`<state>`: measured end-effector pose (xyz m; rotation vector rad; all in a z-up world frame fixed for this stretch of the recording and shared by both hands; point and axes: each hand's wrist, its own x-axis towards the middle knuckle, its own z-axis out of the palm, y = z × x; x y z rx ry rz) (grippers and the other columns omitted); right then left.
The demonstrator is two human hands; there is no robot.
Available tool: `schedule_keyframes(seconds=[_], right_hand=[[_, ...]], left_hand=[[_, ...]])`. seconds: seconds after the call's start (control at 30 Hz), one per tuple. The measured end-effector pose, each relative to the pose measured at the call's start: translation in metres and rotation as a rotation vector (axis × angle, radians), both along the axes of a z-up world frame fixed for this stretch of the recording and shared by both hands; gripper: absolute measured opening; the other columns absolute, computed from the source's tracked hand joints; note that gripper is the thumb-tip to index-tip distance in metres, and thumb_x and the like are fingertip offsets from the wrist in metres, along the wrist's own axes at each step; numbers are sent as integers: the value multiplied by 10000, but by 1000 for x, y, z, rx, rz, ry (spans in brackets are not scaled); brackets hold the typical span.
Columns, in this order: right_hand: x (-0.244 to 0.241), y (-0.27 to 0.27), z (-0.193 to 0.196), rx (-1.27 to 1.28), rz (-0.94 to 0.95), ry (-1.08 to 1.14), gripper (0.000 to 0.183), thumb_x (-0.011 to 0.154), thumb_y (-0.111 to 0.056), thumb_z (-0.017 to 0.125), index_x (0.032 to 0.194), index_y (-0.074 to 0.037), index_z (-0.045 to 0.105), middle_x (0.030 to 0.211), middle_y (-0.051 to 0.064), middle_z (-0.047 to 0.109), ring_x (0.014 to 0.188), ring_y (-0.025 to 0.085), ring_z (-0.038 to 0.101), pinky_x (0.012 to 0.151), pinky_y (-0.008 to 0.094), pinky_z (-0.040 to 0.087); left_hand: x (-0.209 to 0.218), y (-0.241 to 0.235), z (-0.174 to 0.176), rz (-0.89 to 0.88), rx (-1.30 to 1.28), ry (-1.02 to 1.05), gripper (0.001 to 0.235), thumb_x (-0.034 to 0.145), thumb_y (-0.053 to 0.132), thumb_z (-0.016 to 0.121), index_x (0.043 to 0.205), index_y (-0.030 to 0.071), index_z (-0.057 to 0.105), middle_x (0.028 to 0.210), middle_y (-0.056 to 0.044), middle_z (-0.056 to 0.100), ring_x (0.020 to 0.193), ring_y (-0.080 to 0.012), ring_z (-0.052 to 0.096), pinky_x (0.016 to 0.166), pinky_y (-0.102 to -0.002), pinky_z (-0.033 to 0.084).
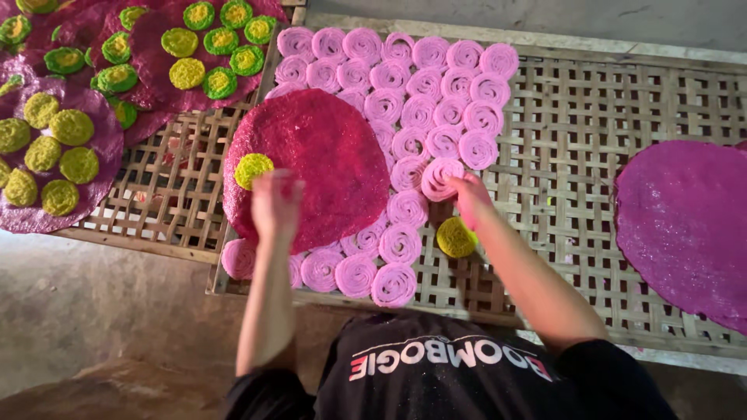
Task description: The person arranges pink rolled fabric pieces and green-and-yellow circular items onto a large pink glittery sheet placed on a woven bamboo mat. They pick up the items one by one and place them in rows to form a decorative pattern.
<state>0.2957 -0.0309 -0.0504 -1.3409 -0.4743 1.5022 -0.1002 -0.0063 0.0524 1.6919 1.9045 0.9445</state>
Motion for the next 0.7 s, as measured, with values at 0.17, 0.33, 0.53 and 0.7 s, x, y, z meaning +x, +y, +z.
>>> schedule_keyframes(seconds=[0.17, 0.33, 0.53, 0.7], right_hand=[[5, 17, -23, 250, 235, -491, 256, 931, -130, 636, 1166, -71, 719, 1100, 91, 774, 1009, 218, 734, 891, 360, 567], [0, 19, -11, 409, 232, -1128, 288, 877, -143, 716, 1144, -34, 726, 1016, 213, 736, 945, 345, 708, 819, 418, 550], [5, 20, 6, 392, 190, -1039, 379, 829, -186, 763, 1165, -28, 684, 981, 193, 746, 901, 334, 745, 779, 412, 573], [4, 16, 20, 461, 199, -1224, 399, 830, -111, 734, 1217, -23, 685, 1025, 227, 672, 890, 391, 688, 787, 443, 559]], left_hand=[[-80, 40, -43, 204, -21, 392, 414, 884, 239, 791, 1242, 117, 623, 1268, -179, 575, 1143, -380, 579, 971, -493, 499], [-92, 50, -61, 204, -39, 391, 485, 836, 238, 825, 1244, 94, 608, 1225, -178, 595, 1154, -390, 576, 966, -495, 496], [-103, 62, -77, 243, -84, 217, 525, 783, 202, 841, 1236, 92, 600, 1184, -146, 644, 1089, -351, 646, 918, -456, 524], [-119, 73, -97, 220, -41, 228, 398, 868, 243, 841, 1182, 83, 658, 1071, -171, 725, 953, -362, 719, 831, -462, 566]])
